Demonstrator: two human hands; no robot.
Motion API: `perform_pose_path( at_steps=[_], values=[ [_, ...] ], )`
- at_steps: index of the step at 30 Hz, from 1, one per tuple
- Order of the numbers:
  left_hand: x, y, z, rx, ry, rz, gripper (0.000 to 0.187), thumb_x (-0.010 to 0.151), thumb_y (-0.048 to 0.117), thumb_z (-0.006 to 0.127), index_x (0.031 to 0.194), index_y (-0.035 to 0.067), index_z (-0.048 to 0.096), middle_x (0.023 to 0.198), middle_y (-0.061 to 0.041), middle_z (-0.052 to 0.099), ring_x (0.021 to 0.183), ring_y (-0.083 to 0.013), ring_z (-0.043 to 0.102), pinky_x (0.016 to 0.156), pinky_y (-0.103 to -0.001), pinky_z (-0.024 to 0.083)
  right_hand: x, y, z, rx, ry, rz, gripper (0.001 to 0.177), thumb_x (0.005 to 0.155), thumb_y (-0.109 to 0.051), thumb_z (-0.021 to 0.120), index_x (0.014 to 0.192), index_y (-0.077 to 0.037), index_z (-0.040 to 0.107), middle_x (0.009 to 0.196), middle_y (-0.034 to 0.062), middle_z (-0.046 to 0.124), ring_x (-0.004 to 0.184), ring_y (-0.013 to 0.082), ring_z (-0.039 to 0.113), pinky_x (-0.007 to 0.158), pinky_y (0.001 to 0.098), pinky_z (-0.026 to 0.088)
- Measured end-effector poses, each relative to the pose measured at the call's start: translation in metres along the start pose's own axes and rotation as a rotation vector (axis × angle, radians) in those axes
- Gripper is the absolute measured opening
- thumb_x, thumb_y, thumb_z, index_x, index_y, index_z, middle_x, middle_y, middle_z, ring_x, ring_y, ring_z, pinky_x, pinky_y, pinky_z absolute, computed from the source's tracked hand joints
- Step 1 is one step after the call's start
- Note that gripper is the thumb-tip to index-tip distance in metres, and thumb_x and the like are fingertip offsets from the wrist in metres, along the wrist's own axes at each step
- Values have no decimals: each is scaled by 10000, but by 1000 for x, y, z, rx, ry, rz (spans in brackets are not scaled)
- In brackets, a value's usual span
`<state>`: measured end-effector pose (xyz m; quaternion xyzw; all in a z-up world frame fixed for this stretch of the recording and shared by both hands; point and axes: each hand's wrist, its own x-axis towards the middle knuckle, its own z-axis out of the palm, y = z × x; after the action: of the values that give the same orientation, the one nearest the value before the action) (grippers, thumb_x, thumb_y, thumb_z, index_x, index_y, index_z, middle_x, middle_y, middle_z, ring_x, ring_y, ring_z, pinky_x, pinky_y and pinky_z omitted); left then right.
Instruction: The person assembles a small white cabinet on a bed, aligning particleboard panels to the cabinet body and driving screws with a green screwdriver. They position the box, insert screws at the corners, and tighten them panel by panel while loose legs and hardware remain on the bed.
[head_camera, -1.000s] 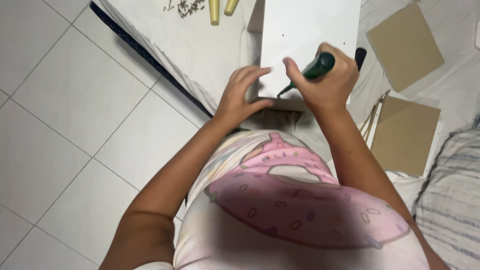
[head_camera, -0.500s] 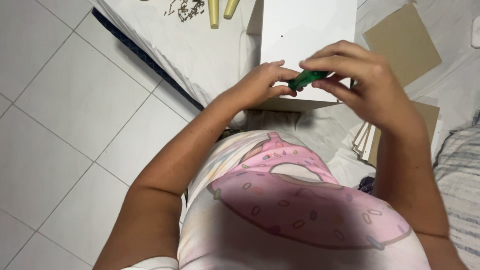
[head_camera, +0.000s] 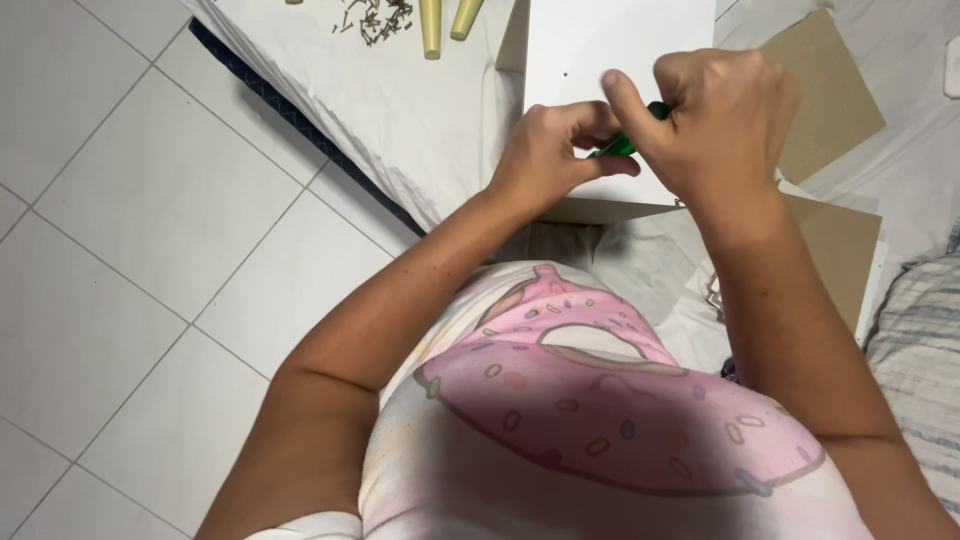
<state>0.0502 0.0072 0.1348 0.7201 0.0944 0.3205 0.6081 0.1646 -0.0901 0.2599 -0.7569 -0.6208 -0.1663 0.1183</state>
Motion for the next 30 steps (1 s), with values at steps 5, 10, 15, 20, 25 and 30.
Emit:
perform_pose_path(
  at_steps=[5,10,15,20,25,30],
  values=[
    [7,-22,-15,-129,-357,-62,310,922,80,756,1215,1,694,1031,-62,798,923,-98,712,872,-293,582,-6,-1,-42,531,-153,-181,416,888,-227,794,1179,50,687,981,173,667,755,272,667,645,360,532],
    [12,-24,-26,-264,-533,-113,299,1042,73,681,1332,9,645,1117,-62,726,1042,-122,656,946,-306,565,-5,12,-38,641,-312,-222,296,863,-96,788,1142,-18,727,969,133,709,828,241,715,710,345,590],
    [3,-11,-39,-331,-428,-139,549,880,35,700,1389,50,495,1254,-42,625,1212,-102,629,679,-301,557,-9,21,-2,475,-104,-127,240,944,-179,848,927,3,692,833,96,674,698,191,678,644,311,550],
    [-2,-7,-10,-171,-124,73,382,881,51,863,1192,-13,651,1087,-106,770,1034,-145,743,926,-316,615,-3,9,18,94,42,-41,449,951,-297,870,658,-68,619,538,49,529,527,236,540,533,355,430],
    [6,-10,-10,-77,-167,-114,260,918,56,768,1167,1,720,937,-65,794,859,-112,726,788,-290,601,5,-8,-11,221,-27,-110,304,911,-278,852,908,-2,724,734,139,648,592,282,619,526,394,469],
    [12,-18,-26,-298,-411,-76,316,987,56,691,1295,-7,657,1129,-83,762,1043,-109,688,948,-289,577,5,2,-35,749,-290,-322,354,893,-70,740,1237,-33,665,1059,137,668,911,243,676,771,348,557]
  ],
)
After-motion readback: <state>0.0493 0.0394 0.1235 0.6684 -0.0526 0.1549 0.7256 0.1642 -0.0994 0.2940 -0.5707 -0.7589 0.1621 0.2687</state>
